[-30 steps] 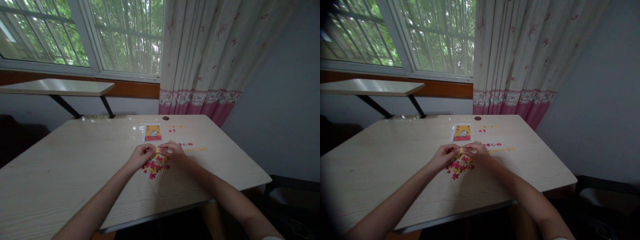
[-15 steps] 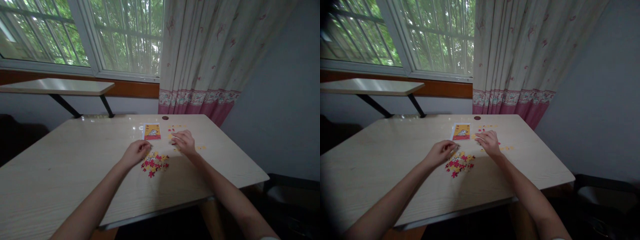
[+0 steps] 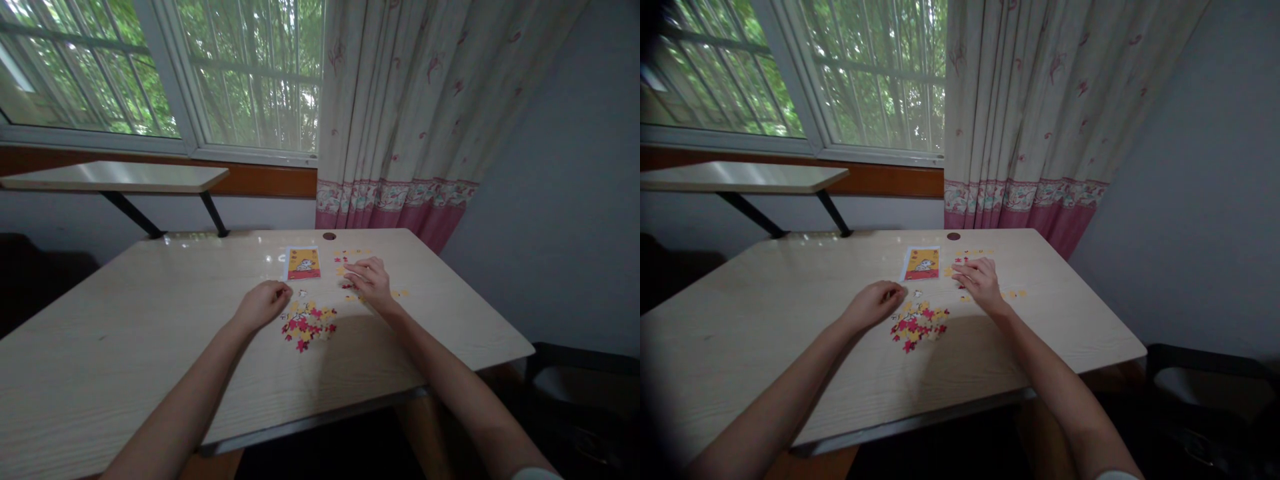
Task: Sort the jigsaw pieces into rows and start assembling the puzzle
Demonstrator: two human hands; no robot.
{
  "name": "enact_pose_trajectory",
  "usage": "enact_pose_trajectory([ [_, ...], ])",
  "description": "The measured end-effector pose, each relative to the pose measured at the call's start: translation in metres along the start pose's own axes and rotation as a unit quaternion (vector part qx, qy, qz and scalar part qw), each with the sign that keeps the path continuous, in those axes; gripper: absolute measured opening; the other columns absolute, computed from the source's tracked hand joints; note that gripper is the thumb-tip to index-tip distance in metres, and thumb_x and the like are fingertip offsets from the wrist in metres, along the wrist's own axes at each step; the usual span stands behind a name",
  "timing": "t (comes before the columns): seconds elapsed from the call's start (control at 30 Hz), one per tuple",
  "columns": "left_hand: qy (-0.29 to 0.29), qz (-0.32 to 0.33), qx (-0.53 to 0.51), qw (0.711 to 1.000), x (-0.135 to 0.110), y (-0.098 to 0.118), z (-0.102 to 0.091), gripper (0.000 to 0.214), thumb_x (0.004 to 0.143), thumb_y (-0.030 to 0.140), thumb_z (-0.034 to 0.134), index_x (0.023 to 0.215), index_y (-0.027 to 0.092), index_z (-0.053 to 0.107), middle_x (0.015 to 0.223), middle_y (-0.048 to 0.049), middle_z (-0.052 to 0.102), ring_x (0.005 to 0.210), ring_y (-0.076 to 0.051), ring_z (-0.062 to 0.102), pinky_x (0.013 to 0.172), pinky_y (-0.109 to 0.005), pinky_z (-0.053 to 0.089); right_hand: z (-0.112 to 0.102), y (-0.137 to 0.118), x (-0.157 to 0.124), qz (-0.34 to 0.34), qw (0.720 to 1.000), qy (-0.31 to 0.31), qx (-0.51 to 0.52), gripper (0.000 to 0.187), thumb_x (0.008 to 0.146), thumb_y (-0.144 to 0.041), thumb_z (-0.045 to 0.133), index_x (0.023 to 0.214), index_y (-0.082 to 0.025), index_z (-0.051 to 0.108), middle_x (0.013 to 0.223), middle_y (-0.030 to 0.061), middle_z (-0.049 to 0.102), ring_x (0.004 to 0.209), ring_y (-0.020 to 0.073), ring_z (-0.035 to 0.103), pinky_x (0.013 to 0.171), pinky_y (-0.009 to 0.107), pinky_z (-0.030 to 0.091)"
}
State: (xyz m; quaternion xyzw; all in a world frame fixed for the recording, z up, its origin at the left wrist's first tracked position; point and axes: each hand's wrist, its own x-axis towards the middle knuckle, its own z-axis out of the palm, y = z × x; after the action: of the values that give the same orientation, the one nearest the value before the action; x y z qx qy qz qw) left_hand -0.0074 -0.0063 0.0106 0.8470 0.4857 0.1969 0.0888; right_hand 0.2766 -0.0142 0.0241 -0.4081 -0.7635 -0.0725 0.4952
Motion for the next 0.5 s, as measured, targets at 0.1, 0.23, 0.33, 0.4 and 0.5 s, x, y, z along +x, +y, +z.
enact_pose_trajectory([
  [0.1,0.0,0.001,-0.004,1.0,0.0,0.0,0.0,0.03,0.085,0.034,0.039,0.083,0.018,0.064,0.081,-0.0072,0.065,0.074,-0.019,0.057,0.064,-0.027,0.04,0.0,-0.002,0.0,-0.001,1.0,-0.001,0.001,0.017,0.083,-0.037,0.057,0.093,-0.029,0.069,0.08,0.0015,0.062,0.078,0.0157,0.054,0.078,0.033,0.037],
  [0.23,-0.006,-0.004,-0.006,1.0,0.001,-0.001,0.001,0.028,0.084,0.033,0.04,0.083,0.018,0.064,0.082,-0.0069,0.065,0.075,-0.019,0.057,0.066,-0.027,0.04,-0.01,0.006,0.006,0.002,1.0,0.001,0.01,0.018,0.082,-0.037,0.058,0.092,-0.026,0.069,0.081,0.003,0.065,0.08,0.0166,0.056,0.079,0.034,0.039],
  [0.33,-0.007,-0.005,-0.005,1.0,0.001,0.0,0.002,0.028,0.084,0.032,0.04,0.083,0.018,0.064,0.083,-0.0068,0.065,0.076,-0.018,0.057,0.066,-0.026,0.04,-0.021,0.033,0.016,0.033,0.999,0.012,0.009,0.021,0.081,-0.038,0.058,0.091,-0.024,0.07,0.084,0.0046,0.067,0.077,0.0166,0.057,0.079,0.034,0.041],
  [0.4,-0.007,-0.004,0.0,1.0,0.001,0.002,0.003,0.028,0.084,0.032,0.039,0.081,0.018,0.063,0.083,-0.0068,0.065,0.076,-0.018,0.057,0.066,-0.026,0.041,-0.026,0.062,0.022,0.091,0.996,0.006,-0.005,0.025,0.079,-0.042,0.059,0.092,-0.023,0.07,0.088,0.0053,0.067,0.076,0.0165,0.056,0.078,0.034,0.043],
  [0.5,-0.007,0.003,0.005,1.0,0.001,0.004,0.004,0.028,0.085,0.032,0.038,0.081,0.018,0.063,0.083,-0.0067,0.065,0.078,-0.019,0.058,0.068,-0.027,0.041,-0.027,0.113,0.025,0.212,0.976,-0.04,-0.031,0.033,0.08,-0.043,0.054,0.098,-0.018,0.068,0.094,0.0072,0.067,0.075,0.0158,0.057,0.072,0.032,0.045],
])
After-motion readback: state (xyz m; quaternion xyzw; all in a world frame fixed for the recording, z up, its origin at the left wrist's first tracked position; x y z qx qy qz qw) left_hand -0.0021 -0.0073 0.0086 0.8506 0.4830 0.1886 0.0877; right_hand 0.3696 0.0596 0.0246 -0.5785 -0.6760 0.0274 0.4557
